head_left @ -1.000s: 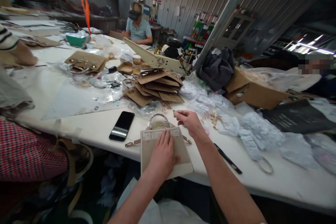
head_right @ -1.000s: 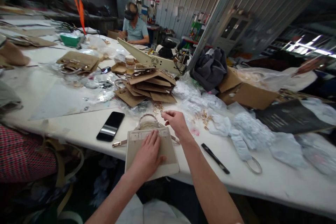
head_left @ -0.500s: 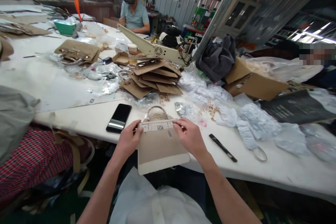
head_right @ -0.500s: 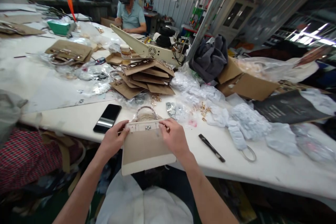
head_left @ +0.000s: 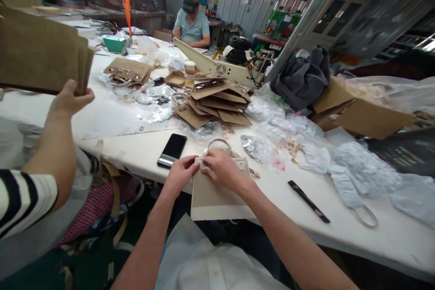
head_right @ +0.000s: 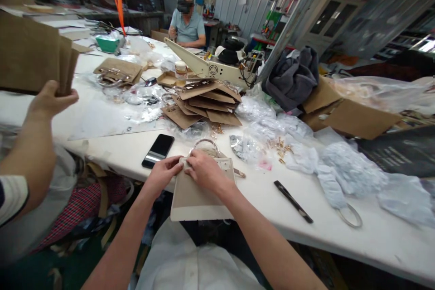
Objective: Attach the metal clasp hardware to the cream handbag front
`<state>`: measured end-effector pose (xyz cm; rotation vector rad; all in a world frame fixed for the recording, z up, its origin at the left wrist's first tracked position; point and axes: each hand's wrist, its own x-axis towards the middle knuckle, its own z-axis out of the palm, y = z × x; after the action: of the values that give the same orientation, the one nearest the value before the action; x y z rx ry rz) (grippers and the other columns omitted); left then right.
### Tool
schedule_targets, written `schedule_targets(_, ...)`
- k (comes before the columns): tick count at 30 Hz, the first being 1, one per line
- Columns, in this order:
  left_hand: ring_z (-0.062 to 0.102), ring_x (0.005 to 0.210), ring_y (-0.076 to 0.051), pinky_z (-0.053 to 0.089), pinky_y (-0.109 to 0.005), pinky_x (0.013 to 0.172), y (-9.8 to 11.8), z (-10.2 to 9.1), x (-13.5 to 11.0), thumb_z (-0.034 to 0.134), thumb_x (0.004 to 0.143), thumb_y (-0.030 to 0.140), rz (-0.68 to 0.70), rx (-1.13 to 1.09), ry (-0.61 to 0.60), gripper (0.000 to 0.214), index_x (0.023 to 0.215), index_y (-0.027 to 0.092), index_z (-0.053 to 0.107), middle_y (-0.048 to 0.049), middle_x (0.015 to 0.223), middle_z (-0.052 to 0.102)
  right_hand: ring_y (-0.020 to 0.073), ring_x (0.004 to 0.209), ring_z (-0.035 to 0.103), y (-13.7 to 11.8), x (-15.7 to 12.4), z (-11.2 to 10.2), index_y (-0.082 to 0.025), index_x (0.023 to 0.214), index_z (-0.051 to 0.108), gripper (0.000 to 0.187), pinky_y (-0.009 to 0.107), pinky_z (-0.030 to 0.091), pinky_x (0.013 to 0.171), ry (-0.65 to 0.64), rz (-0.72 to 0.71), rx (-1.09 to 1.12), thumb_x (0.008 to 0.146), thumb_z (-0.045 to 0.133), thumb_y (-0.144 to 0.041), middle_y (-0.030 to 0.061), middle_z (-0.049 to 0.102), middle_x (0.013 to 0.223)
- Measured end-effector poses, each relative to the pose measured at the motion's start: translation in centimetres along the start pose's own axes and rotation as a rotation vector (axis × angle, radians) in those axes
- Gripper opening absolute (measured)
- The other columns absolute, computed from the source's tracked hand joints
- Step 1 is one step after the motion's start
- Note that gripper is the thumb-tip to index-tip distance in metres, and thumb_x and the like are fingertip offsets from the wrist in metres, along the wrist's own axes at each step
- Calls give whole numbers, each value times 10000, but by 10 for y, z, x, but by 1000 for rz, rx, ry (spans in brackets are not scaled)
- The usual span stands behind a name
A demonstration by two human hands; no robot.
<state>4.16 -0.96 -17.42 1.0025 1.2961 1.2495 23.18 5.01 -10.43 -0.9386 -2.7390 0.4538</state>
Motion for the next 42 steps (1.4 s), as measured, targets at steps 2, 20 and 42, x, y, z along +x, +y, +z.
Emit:
schedule_targets(2, 753, 1155, -312, 576, -402, 1027, 1, 0, 1, 816, 850, 428, -10, 2, -3, 441, 1199, 158, 827, -107, 1199, 840, 260, 1065, 615, -3, 0, -1, -158, 1004, 716, 36, 375, 522, 922, 1, -13, -30, 1018, 747, -170, 106, 659, 1120)
schedule_targets(20, 658, 729, -173, 495, -261, 627, 15, -8, 21, 779, 724, 261, -92, 254, -82, 329, 1032, 149, 743, -25, 833, 721, 270, 1061, 589, -8, -9, 21, -200, 969, 658, 157, 398, 522, 928, 150, 27, 57, 1019, 621, -55, 89, 656, 1078)
schedule_targets(42, 611, 694, -144, 466, -230, 564, 18, -2, 22, 789, 673, 311, -189, 136, -116, 475, 1129, 177, 802, -13, 862, 653, 219, 1024, 728, 5, -10, 10, -220, 1013, 831, 217, 365, 566, 969, 296, 121, 462, 1072, 635, -148, 64, 794, 1092)
